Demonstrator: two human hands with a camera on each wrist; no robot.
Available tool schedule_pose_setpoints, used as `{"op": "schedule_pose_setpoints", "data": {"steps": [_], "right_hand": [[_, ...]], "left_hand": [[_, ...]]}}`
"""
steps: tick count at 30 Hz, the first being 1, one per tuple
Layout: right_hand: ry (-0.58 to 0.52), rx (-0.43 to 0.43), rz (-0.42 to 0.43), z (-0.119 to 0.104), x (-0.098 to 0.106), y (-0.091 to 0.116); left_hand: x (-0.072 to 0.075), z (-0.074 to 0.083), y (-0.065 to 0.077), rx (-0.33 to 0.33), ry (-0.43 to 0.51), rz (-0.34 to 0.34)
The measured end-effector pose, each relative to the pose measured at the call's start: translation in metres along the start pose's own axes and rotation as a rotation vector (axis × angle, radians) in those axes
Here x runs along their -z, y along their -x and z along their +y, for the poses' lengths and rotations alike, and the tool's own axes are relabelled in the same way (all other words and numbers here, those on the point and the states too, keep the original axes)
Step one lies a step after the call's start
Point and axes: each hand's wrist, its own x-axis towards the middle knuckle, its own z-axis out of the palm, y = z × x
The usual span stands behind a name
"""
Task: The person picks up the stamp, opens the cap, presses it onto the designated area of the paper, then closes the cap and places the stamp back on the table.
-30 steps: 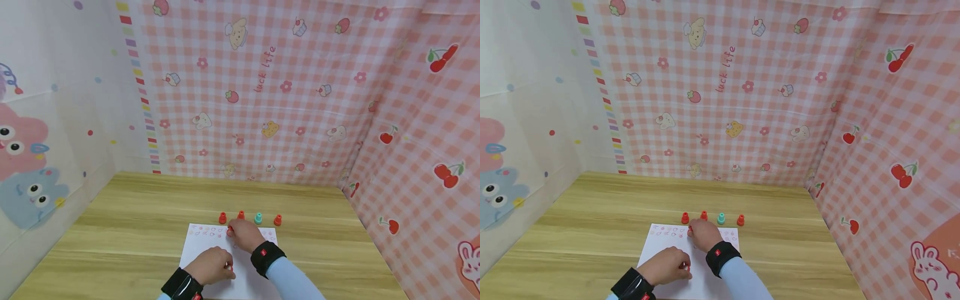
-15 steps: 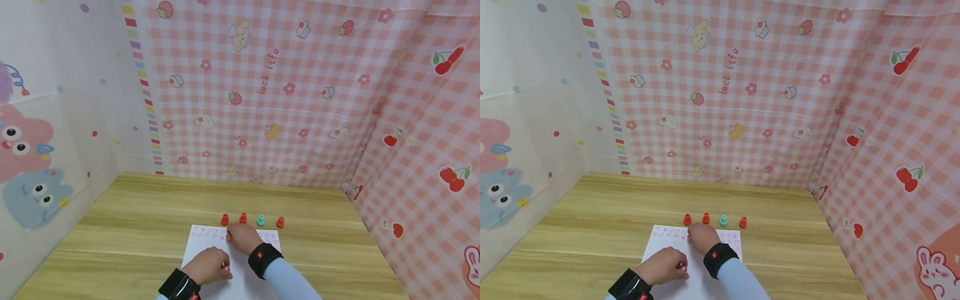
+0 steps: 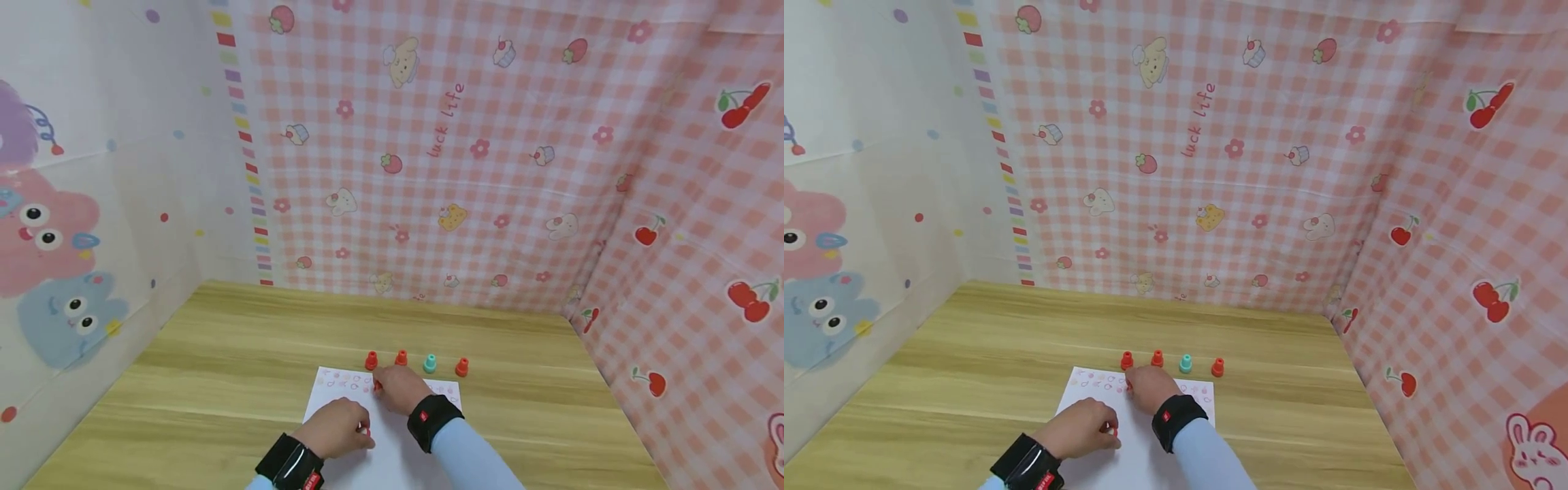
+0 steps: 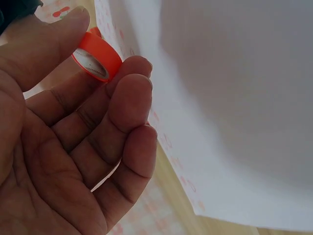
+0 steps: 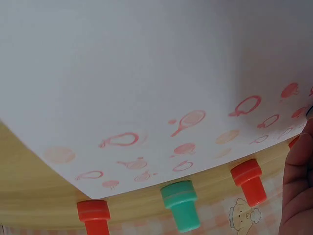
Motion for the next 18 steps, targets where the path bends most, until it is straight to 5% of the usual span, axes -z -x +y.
{"op": "schedule_pose_setpoints", "data": {"steps": [18], "right_hand": [[0.058, -0.015, -0.081, -0.004, 0.004, -0.004]], "left_hand": [[0.005, -0.017, 0.001, 0.064, 0.022, 0.025]]}}
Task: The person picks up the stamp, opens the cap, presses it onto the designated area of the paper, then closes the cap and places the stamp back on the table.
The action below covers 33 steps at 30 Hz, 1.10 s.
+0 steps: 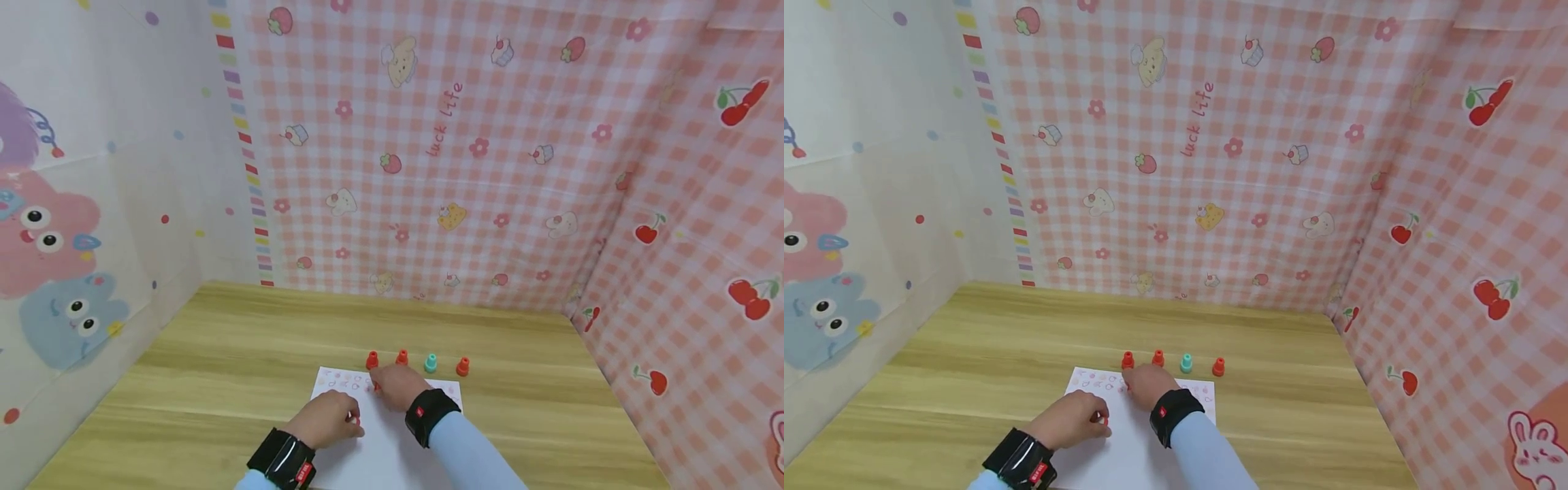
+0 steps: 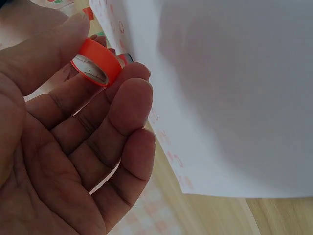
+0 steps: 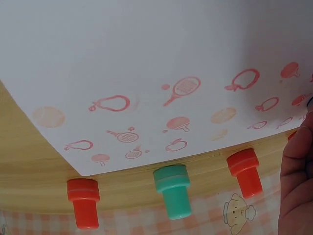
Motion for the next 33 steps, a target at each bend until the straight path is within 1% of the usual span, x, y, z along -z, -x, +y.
{"op": "schedule_pose_setpoints", "data": {"steps": [3, 7, 11, 15, 24, 26, 30, 33], "right_hand": [[0.009, 0.012, -0.002, 0.0009, 0.0006, -0.0023], [0.042, 0.028, -0.001, 0.0034, -0.0032, -0.0041], [0.031, 0.010, -0.035, 0.0042, -0.0028, -0.0054], [0.026, 0.002, -0.034, 0.0028, -0.0011, -0.0037], [0.047, 0.015, -0.021, 0.0006, -0.0029, -0.0031], [0.058, 0.017, -0.019, 0.0011, -0.0044, -0.0036], [0.049, 0.001, -0.054, 0.0017, -0.0055, -0.0040], [0.036, -0.017, -0.069, 0.0028, -0.0048, -0.0054]], "left_hand": [[0.0022, -0.0024, -0.0012, 0.017, 0.006, 0.005], [0.0040, -0.0019, -0.0015, 0.019, 0.017, 0.002], [0.0039, -0.0015, -0.0016, 0.027, 0.027, -0.007], [0.0026, -0.0022, -0.0014, 0.032, 0.021, -0.003], [0.0006, -0.0025, -0.0024, 0.018, 0.032, 0.001], [0.0005, -0.0030, -0.0028, 0.011, 0.029, 0.010], [-0.0002, -0.0039, -0.0038, -0.001, 0.020, 0.020], [0.0001, -0.0053, -0.0050, -0.009, -0.002, 0.047]]}}
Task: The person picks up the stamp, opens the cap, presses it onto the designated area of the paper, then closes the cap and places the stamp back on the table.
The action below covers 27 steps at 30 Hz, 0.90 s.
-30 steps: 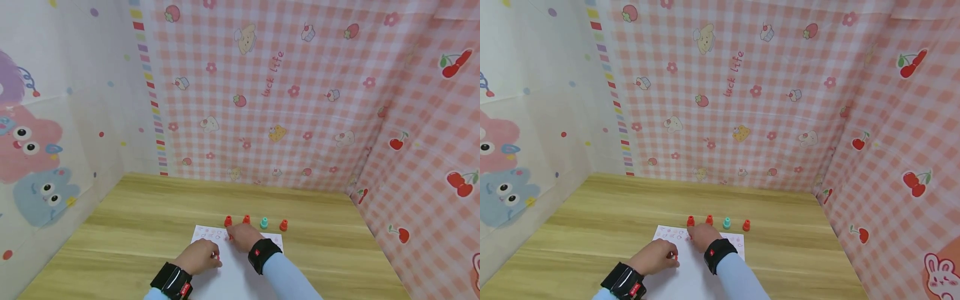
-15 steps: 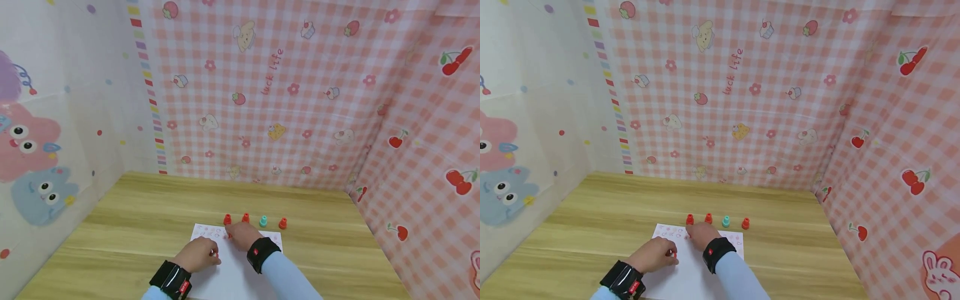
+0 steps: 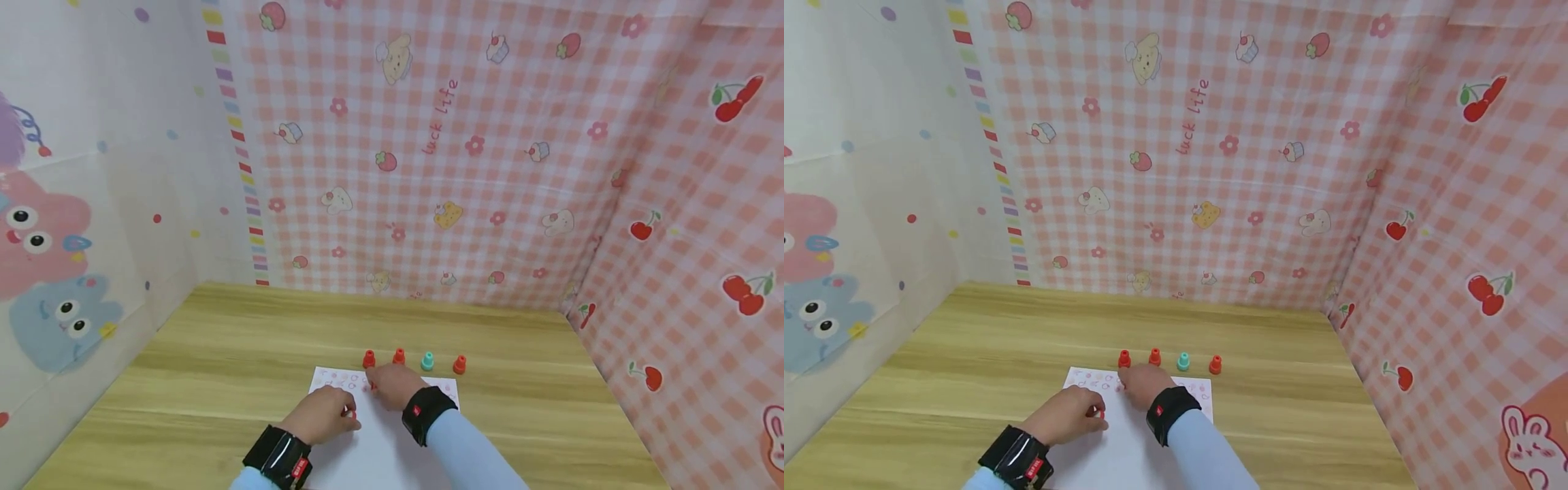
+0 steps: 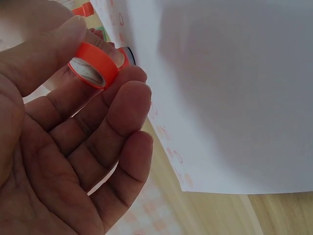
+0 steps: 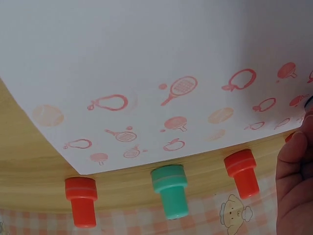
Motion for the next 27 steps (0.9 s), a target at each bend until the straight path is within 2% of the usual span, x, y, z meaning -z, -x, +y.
{"op": "schedule_pose_setpoints", "data": {"steps": [5, 9, 14, 21, 27], "right_hand": [[-0.034, 0.015, 0.021, 0.004, 0.005, 0.002], [-0.181, -0.004, 0.082, 0.011, 0.011, 0.008], [-0.364, -0.067, 0.164, 0.024, 0.017, 0.017], [-0.541, -0.200, 0.155, 0.028, 0.016, 0.029], [-0.745, -0.306, 0.192, 0.024, 0.014, 0.043]], "left_hand": [[0.001, 0.000, -0.001, 0.008, -0.004, 0.013], [0.003, 0.002, -0.003, 0.021, -0.001, 0.011], [0.005, 0.002, -0.005, 0.027, -0.002, 0.050], [0.004, 0.002, -0.010, 0.041, 0.024, 0.111], [0.003, 0.004, -0.012, 0.042, 0.062, 0.206]]}}
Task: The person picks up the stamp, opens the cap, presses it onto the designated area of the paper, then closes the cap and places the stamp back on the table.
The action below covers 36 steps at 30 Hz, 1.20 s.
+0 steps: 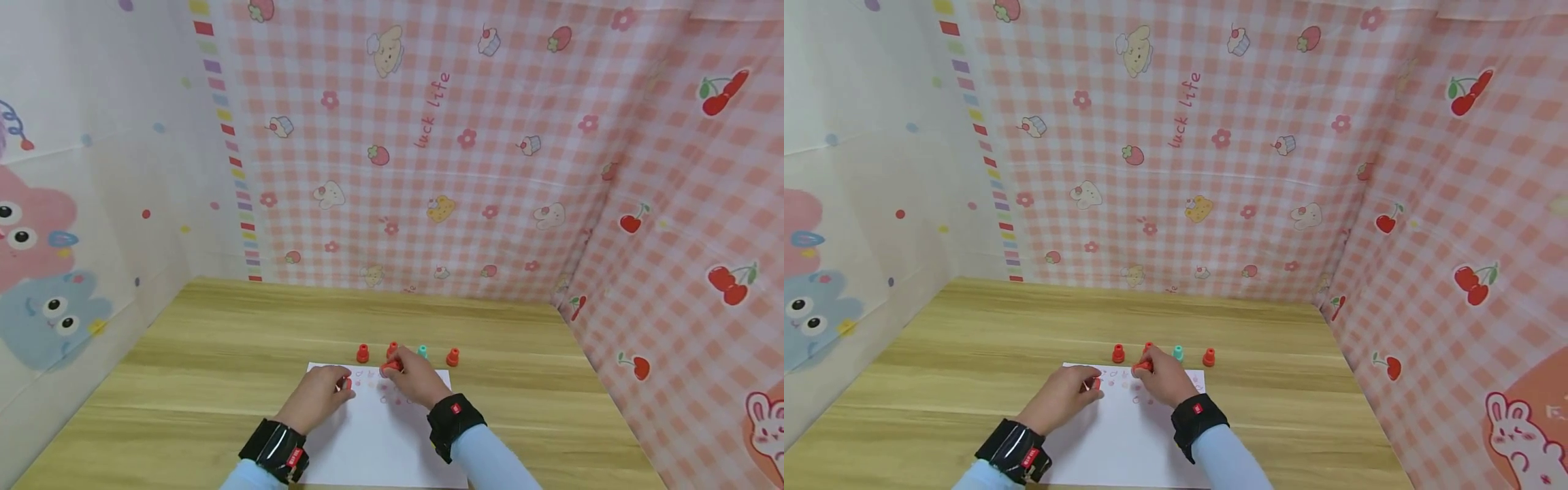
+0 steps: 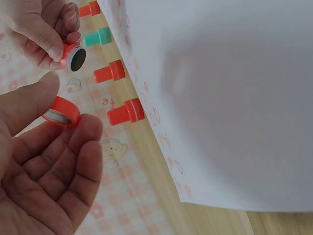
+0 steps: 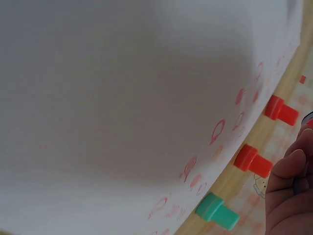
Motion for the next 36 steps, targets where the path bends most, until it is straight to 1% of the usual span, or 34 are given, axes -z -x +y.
{"op": "schedule_pose_setpoints", "data": {"steps": [3, 7, 10, 13, 17, 21, 25, 29, 31, 36], "right_hand": [[-0.125, -0.030, 0.010, 0.001, 0.000, 0.005], [-0.346, -0.044, -0.006, 0.000, 0.000, 0.011], [-0.496, -0.030, -0.039, -0.003, -0.001, 0.016], [-0.598, -0.007, -0.082, -0.006, -0.003, 0.019], [-0.671, 0.032, -0.134, -0.012, -0.003, 0.023], [-0.712, 0.050, -0.165, -0.019, -0.003, 0.025], [-0.756, 0.051, -0.186, -0.022, -0.003, 0.027], [-0.836, 0.050, -0.223, -0.022, -0.005, 0.027], [-0.876, 0.046, -0.243, -0.022, -0.006, 0.027], [-0.942, 0.011, -0.265, -0.028, -0.004, 0.028]], "left_hand": [[-0.001, 0.002, -0.002, 0.027, 0.030, 0.013], [-0.001, 0.005, -0.005, 0.073, 0.063, 0.014], [-0.001, 0.008, -0.006, 0.070, 0.080, 0.041], [-0.001, 0.010, -0.007, 0.047, 0.103, 0.077], [-0.001, 0.014, -0.007, 0.016, 0.134, 0.111], [0.001, 0.018, -0.007, 0.010, 0.170, 0.119], [0.000, 0.018, -0.008, -0.012, 0.195, 0.130], [0.000, 0.019, -0.008, -0.038, 0.229, 0.140], [-0.001, 0.019, -0.008, -0.036, 0.251, 0.144], [0.000, 0.021, -0.009, 0.014, 0.303, 0.171]]}}
